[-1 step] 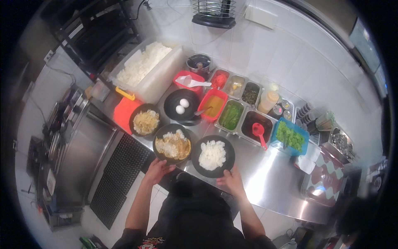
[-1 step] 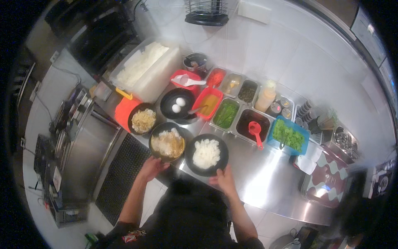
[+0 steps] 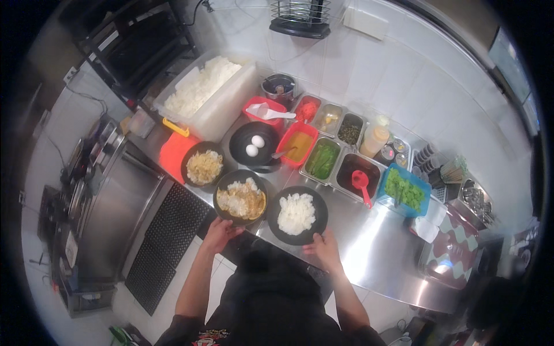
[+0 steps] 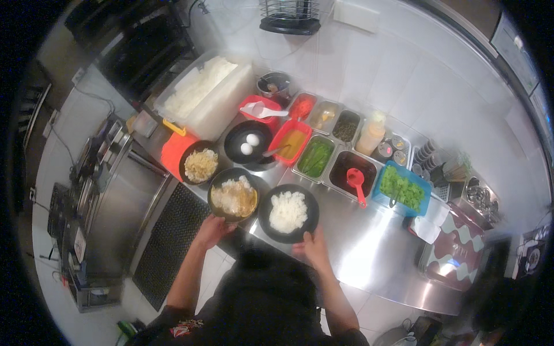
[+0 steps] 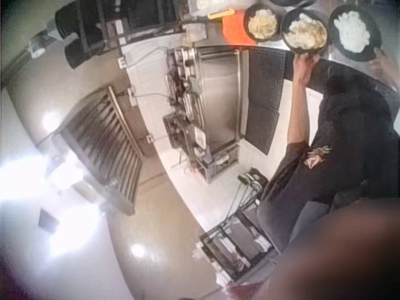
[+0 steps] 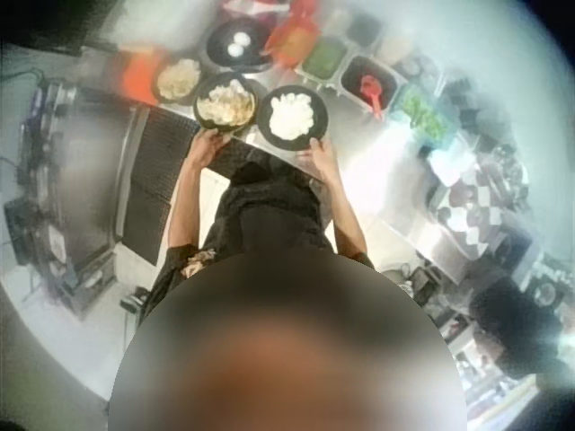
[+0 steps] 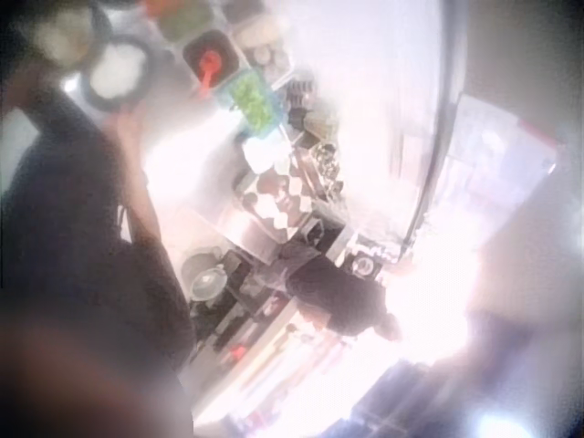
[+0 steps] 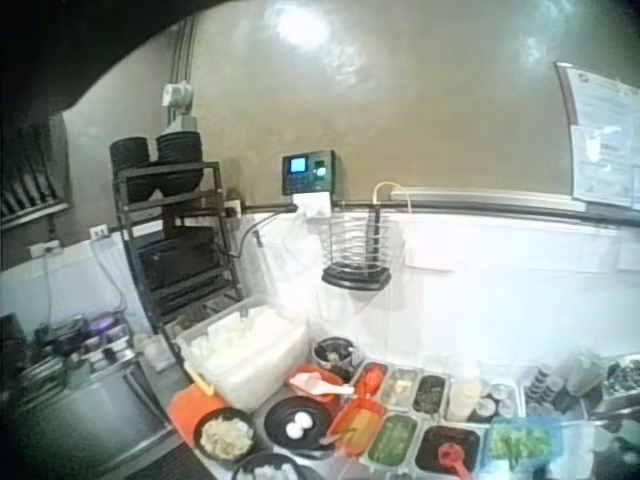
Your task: The person assembles rice bowls in a commercial kitchen. They scoop cooked meat from a pot onto a tray, then move to a prep counter to add rice, lettuce, and sauce to multiple bowls using tongs and a squeeze bottle.
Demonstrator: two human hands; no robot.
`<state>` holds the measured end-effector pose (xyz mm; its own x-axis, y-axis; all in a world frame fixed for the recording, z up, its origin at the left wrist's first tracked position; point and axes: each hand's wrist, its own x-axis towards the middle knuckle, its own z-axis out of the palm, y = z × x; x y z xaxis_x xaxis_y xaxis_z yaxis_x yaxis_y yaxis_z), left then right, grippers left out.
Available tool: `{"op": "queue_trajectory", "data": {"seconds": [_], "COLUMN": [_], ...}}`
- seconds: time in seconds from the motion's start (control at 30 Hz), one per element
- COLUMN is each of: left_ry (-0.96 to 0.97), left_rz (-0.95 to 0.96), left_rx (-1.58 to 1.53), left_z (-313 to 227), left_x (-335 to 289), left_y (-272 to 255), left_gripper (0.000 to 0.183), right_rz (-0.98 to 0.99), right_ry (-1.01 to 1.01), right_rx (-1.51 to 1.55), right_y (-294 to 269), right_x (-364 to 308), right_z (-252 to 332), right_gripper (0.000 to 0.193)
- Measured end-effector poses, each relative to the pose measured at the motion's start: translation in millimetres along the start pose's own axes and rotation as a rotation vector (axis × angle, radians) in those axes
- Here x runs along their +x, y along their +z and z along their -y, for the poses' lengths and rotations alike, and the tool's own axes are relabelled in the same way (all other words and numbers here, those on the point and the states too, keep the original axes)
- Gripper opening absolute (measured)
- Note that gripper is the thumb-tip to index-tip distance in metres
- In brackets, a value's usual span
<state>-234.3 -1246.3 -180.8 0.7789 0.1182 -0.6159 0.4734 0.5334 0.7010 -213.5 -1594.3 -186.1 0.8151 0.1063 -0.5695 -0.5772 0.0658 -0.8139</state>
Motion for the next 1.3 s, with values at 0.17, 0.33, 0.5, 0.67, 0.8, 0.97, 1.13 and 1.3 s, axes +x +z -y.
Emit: {"op": "queue_trajectory", "data": {"seconds": [0.17,0.33,0.5,0.67,0.8,0.97,1.13,1.3], "left_ry": [0.181,0.207,0.143,0.070,0.107,0.456,0.341,0.428], "left_rz": [-0.075,-0.079,0.026,0.271,0.422,-0.131,-0.050,0.045], "left_rx": [0.125,0.098,0.026,0.168,0.279,0.330,-0.117,0.009], "left_z": [2,-22,-44,-45,-50,-68,-91,-102], "left_x": [-13,-59,-92,-93,-49,62,125,118], "left_y": [16,36,70,104,73,-32,-110,-109], "left_gripper": [0.040,0.042,0.048,0.061,0.059,0.041,0.031,0.037], "right_rz": [0.020,0.464,0.587,0.316,-0.003,-0.306,-0.475,-0.454], "right_ry": [0.014,0.065,-0.077,-0.183,-0.260,-0.238,-0.249,-0.281], "right_rx": [-0.056,-0.370,-0.104,0.107,0.236,0.326,0.294,0.383], "right_y": [-15,21,88,85,64,14,-53,-138], "right_x": [-12,-25,-38,-60,-83,-131,-160,-150], "right_z": [13,53,83,90,83,73,33,-21], "right_gripper": [0.041,0.053,0.067,0.064,0.060,0.049,0.051,0.057]}}
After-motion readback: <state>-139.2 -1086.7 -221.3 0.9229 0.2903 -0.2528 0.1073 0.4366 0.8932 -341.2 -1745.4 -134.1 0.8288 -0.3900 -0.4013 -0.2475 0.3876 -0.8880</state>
